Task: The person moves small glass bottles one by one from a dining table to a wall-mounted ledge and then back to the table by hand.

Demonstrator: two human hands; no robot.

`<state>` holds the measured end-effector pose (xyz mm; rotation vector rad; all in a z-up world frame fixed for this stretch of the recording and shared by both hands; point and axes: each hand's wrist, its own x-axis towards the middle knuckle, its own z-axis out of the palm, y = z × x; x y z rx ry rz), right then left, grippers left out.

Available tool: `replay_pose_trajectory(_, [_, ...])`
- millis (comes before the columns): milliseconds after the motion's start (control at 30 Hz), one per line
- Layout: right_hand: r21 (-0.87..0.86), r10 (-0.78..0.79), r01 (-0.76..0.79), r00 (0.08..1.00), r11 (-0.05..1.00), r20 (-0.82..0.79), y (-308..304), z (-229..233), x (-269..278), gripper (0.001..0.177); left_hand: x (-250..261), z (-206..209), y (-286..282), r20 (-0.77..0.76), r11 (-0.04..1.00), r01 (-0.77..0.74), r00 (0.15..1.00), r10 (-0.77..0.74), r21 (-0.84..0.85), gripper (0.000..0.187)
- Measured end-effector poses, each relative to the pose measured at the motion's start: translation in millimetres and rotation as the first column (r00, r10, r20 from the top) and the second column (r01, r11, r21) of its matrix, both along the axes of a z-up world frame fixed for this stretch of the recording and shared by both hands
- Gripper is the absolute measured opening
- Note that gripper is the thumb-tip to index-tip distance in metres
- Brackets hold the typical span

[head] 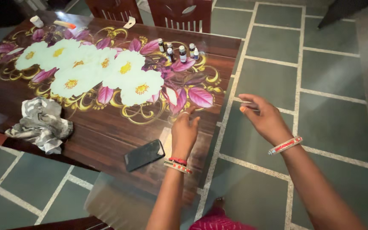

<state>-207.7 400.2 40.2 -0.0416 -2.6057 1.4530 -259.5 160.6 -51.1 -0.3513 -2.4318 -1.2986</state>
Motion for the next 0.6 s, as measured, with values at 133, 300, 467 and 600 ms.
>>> replay_pose_trajectory(133, [-0.050, 0.026, -0.025, 1.000, 0.998, 0.016, 26, -15, -52, 0.037, -37, -8, 21, 0.089, 0.998, -0.053, 0.994, 0.056, -0.027, 0.037])
replay_pose_trajectory(300, [-0.059, 0.039, -0.037, 0.999, 0.998, 0.020, 49, -32, -122, 0.038, -81, -14, 39, 0.204, 0.990, -0.095, 0.976, 0.072, 0.101, 0.039])
replay_pose_trajectory(467, [-0.017, 0.113, -0.113, 0.994, 0.993, -0.017, 83, -45, -207, 0.038, -145, -18, 74, 0.215, 0.990, -0.143, 0.967, 0.137, 0.013, 0.038])
replay_pose_trajectory(600, [-0.007, 0.204, -0.205, 0.977, 0.979, -0.068, 118, -63, -275, 0.036, -197, -21, 111, 0.238, 0.976, -0.208, 0.953, 0.187, 0.067, 0.041])
